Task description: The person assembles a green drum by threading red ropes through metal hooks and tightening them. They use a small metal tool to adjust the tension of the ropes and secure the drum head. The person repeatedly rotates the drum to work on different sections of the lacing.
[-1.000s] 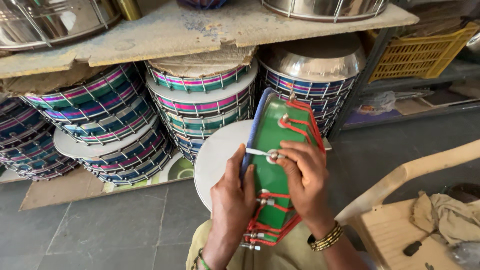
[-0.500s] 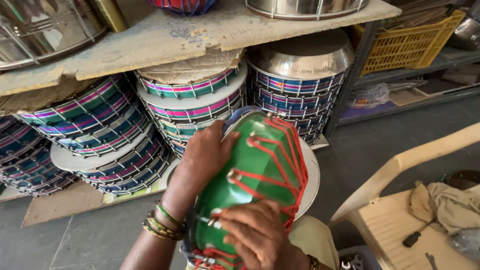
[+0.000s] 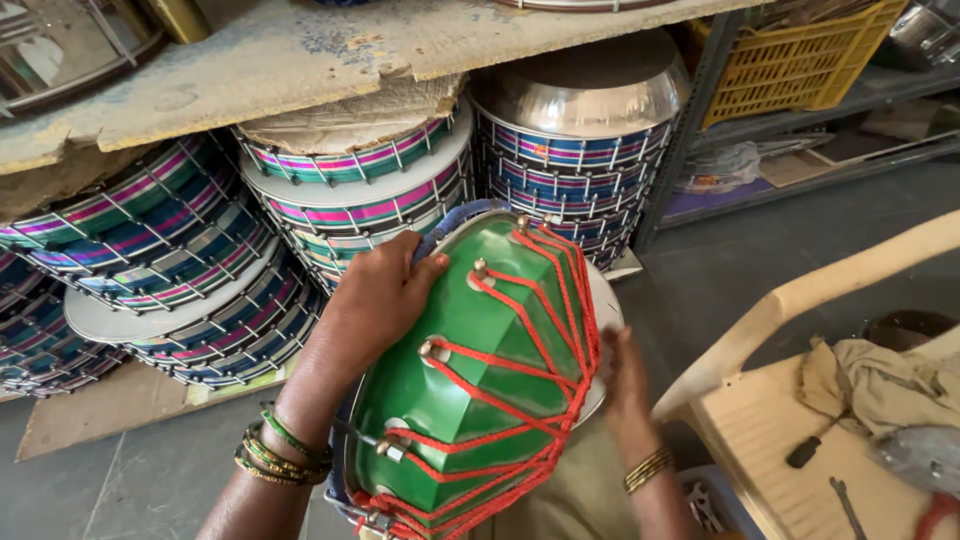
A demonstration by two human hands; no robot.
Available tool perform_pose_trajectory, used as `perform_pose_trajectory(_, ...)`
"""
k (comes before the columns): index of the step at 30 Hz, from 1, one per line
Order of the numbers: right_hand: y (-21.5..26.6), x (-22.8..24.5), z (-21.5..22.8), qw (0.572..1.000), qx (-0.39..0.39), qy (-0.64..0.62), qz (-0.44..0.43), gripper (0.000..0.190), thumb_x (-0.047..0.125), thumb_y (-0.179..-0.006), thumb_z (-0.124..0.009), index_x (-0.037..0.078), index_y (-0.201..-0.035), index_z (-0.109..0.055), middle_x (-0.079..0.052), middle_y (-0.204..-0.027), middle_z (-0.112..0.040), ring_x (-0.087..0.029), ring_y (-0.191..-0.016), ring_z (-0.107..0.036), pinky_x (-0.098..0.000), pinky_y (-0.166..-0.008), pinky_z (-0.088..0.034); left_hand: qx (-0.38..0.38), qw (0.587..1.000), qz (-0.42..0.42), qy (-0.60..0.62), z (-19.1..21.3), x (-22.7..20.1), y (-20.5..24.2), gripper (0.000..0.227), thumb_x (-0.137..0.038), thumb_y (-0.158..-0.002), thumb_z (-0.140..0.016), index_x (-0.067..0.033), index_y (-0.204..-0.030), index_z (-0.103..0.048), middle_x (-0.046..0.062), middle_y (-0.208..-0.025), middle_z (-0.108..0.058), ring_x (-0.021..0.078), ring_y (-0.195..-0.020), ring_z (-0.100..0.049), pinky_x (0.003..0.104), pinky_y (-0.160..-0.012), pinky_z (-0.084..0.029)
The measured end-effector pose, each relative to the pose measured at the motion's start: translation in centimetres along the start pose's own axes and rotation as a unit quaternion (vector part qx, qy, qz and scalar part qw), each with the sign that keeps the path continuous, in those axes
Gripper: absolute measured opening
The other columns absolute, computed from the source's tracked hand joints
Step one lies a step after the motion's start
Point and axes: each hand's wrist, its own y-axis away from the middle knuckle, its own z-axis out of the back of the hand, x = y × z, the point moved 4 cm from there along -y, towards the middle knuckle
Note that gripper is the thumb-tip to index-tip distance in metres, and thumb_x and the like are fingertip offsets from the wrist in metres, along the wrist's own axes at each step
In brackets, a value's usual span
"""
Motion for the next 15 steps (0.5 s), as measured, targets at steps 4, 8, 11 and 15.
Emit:
perform_pose_trajectory(4, -1.4, -10.8, 3.3, 0.974, 0.038, -0.051, -0.217, 0.056, 0.049, -0.104, -0.049, 0.008, -0.142, -0.058, -0.004, -0.140, -0.063, -0.019, -0.124, -0.058, -0.0386, -0.102, -0.044, -0.006, 1.000, 0.003, -0.002, -0.2, 0.3, 0.1, 0.034, -0.033, -0.095, -0.064, 0.0005, -0.101, -0.065, 0.027, -0.075, -0.067, 0.0472, -0.074, -0.067, 0.054, -0.063, -0.051)
perform_pose_trajectory(8, -2.6, -10.8, 1.2, 0.969, 0.104, -0.052, -0.220, 0.056, 0.048, -0.104, -0.049, 0.008, -0.142, -0.058, -0.004, -0.140, -0.063, -0.019, -0.124, -0.058, -0.0386, -0.102, -0.045, -0.038, 0.999, -0.039, -0.003, -0.6, -0.6, 1.5, 0.033, -0.031, -0.096, -0.065, 0.0019, -0.099, -0.063, 0.026, -0.072, -0.066, 0.0465, -0.072, -0.067, 0.053, -0.061, -0.051)
perform_pose_trajectory(11, -2.0, -10.1, 0.9, 0.967, 0.124, -0.053, -0.216, 0.056, 0.048, -0.104, -0.048, 0.008, -0.142, -0.058, -0.005, -0.140, -0.063, -0.019, -0.124, -0.059, -0.0386, -0.102, -0.045, -0.028, 0.999, -0.035, 0.019, -0.4, -1.8, 3.4, 0.031, -0.029, -0.095, -0.065, 0.0009, -0.099, -0.063, 0.024, -0.068, -0.065, 0.0444, -0.065, -0.067, 0.051, -0.058, -0.051)
perform_pose_trajectory(15, -2.4, -8.3, -0.9, 0.968, 0.149, -0.061, -0.194, 0.056, 0.048, -0.104, -0.048, 0.008, -0.142, -0.058, -0.005, -0.140, -0.063, -0.019, -0.123, -0.059, -0.0386, -0.101, -0.045, -0.038, 0.997, -0.059, 0.021, 1.3, -5.3, 6.4, 0.027, -0.028, -0.096, -0.067, -0.0013, -0.100, -0.064, 0.023, -0.063, -0.064, 0.0435, -0.061, -0.065, 0.049, -0.055, -0.049)
